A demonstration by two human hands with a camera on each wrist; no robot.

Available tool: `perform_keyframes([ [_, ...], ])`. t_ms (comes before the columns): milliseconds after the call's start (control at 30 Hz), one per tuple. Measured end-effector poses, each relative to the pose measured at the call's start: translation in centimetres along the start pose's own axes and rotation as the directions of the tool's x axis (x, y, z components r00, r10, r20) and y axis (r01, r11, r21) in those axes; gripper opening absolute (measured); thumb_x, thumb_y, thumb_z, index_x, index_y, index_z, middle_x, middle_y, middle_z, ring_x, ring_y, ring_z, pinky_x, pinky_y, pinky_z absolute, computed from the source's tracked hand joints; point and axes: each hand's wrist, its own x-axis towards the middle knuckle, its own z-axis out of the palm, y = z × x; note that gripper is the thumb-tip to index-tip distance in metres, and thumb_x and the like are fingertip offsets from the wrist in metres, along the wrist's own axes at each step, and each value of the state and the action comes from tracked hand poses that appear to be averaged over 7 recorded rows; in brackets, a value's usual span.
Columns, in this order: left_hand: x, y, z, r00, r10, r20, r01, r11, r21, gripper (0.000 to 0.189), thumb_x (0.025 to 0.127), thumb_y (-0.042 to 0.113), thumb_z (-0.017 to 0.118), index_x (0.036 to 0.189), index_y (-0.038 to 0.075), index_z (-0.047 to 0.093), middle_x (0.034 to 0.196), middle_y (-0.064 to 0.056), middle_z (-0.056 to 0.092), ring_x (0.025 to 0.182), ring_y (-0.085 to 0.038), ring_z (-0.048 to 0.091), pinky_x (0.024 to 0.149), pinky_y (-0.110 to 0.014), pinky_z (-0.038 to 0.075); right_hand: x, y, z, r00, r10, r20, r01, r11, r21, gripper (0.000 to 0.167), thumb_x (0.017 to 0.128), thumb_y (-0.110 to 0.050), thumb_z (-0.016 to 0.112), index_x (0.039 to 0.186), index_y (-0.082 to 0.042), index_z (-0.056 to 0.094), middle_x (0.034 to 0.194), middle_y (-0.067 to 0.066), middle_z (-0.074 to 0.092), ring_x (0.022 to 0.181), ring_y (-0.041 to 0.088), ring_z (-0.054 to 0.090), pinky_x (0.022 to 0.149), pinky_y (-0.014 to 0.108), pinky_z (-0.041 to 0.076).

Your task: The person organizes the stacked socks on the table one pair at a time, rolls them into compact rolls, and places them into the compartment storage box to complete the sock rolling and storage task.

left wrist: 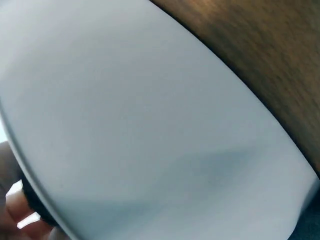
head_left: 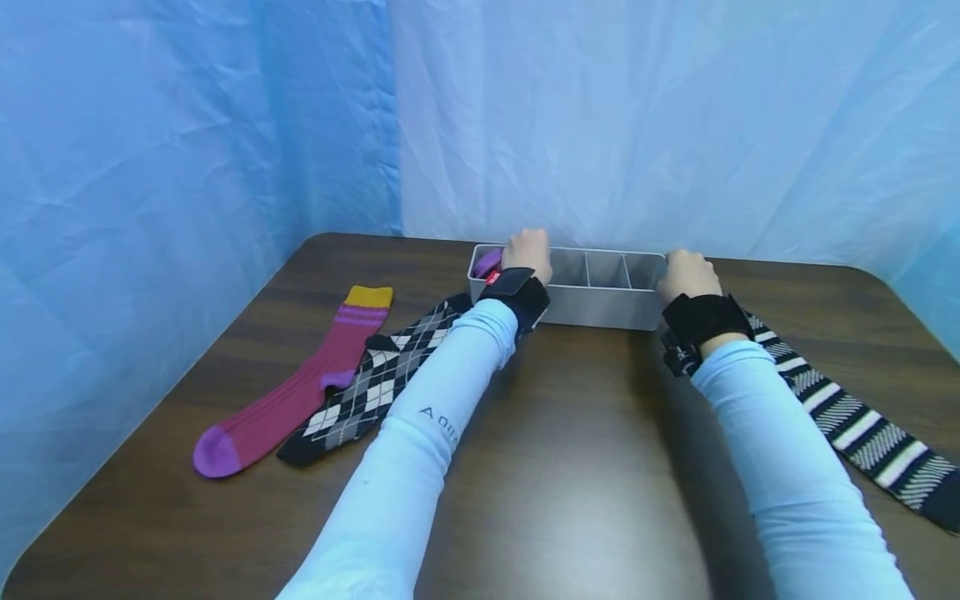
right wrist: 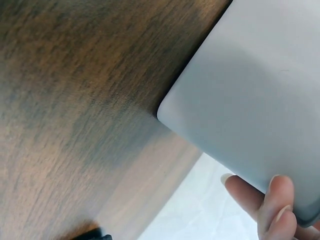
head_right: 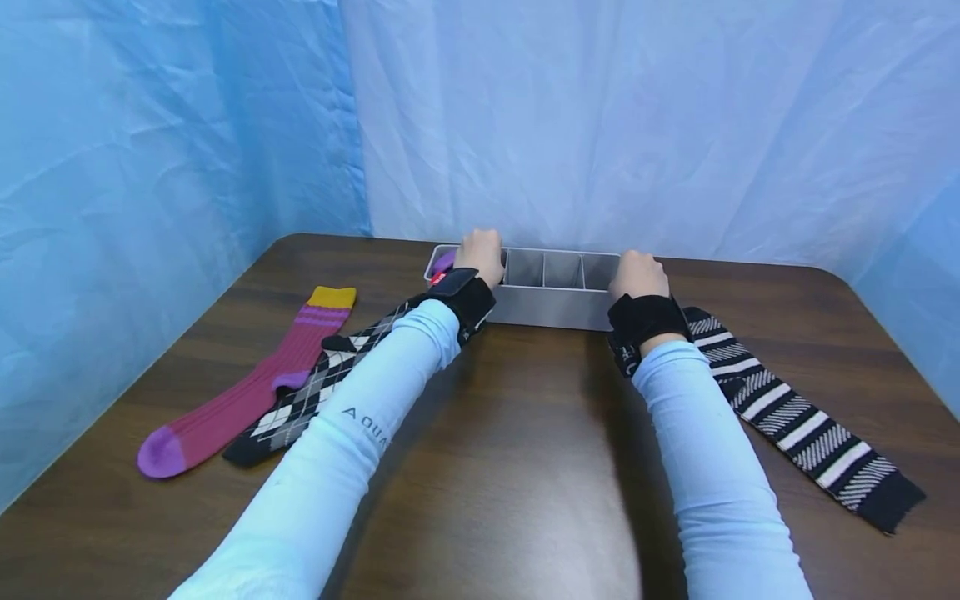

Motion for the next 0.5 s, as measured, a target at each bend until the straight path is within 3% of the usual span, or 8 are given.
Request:
perform_keyframes([
  [167, 0.09, -0.58, 0.66, 0.998, -0.002, 0.058, 0.001, 1.000, 0.029, 0.019, 0.082, 0.012, 0.052, 0.096, 0.010, 0.063, 0.100, -0.006, 0.062, 0.090, -0.021, 0.059, 0.070, -0.033, 0.048, -0.21, -0.29, 0.16, 1.000, 0.014, 0.022, -0.014, 1.000, 0.003, 0.030, 0.082, 0.001, 0.039, 0.108, 0.009, 0.049, 0.093, 0.029, 0.054, 0.076, 0.037, 0.054, 0.058, 0.043, 0.042],
  [500, 0.08, -0.84, 0.68, 0.996, 0.004, 0.088, -0.009, 0.999, 0.052, 0.020, 0.082, 0.011, 0.052, 0.099, 0.009, 0.062, 0.101, -0.007, 0.062, 0.091, -0.021, 0.058, 0.070, -0.033, 0.048, -0.40, -0.91, 0.22, 1.000, 0.011, 0.027, -0.011, 1.000, 0.003, 0.028, 0.082, 0.000, 0.039, 0.106, 0.009, 0.050, 0.091, 0.029, 0.055, 0.073, 0.037, 0.055, 0.055, 0.041, 0.042],
])
